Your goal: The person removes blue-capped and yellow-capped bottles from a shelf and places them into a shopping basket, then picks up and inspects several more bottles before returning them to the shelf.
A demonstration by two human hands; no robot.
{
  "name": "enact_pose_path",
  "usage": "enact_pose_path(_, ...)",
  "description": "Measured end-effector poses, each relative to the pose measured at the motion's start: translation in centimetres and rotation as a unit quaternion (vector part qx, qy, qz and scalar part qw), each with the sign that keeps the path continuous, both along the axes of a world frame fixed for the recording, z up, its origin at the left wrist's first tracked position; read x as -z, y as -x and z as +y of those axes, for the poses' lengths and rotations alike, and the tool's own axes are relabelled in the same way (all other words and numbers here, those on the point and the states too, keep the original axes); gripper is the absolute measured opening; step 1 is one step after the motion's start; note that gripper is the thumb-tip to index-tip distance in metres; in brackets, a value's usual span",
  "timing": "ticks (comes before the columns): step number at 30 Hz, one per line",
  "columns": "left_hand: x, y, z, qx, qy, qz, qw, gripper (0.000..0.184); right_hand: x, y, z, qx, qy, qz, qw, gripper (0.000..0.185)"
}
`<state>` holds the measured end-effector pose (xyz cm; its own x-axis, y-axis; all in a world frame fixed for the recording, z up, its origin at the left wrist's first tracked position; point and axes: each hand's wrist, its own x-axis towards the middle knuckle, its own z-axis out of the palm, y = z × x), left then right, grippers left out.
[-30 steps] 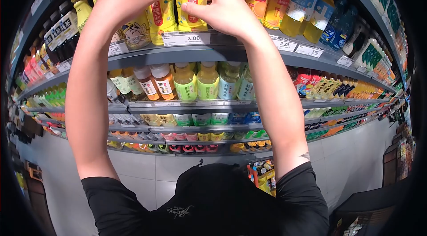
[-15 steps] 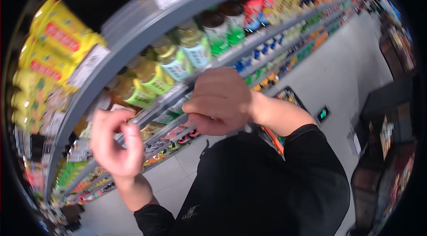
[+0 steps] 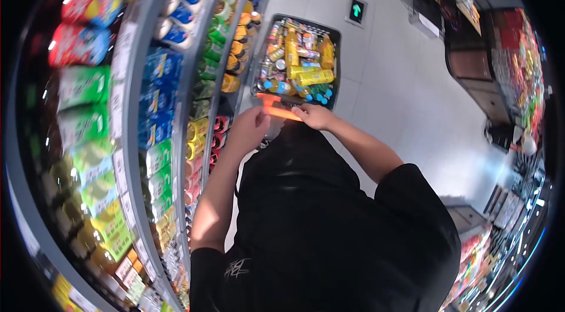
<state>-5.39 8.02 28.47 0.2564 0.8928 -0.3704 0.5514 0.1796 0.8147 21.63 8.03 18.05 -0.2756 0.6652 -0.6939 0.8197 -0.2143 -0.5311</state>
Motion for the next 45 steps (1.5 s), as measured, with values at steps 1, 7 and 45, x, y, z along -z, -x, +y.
enact_pose_path(1,2.1,-1.8,1.4,0.013,-0.002,-0.014,1.0,0.02,1.0,-0.3,-0.4,0.024,-0.001,0.028,0.999,0.072)
enact_pose_path(7,11.8,-10.0,4.0,0.088,0.02,0.182,0.979,0.022,8.1,-2.4,1.6,0.329,0.178,0.203,0.905,0.036)
enact_pose_path(45,8.7,-4.9,11.1,-0.2,0.232,0.203,0.93,0.098,27.7,-5.0,14.4,0.691,0.378,0.147,0.598,0.066)
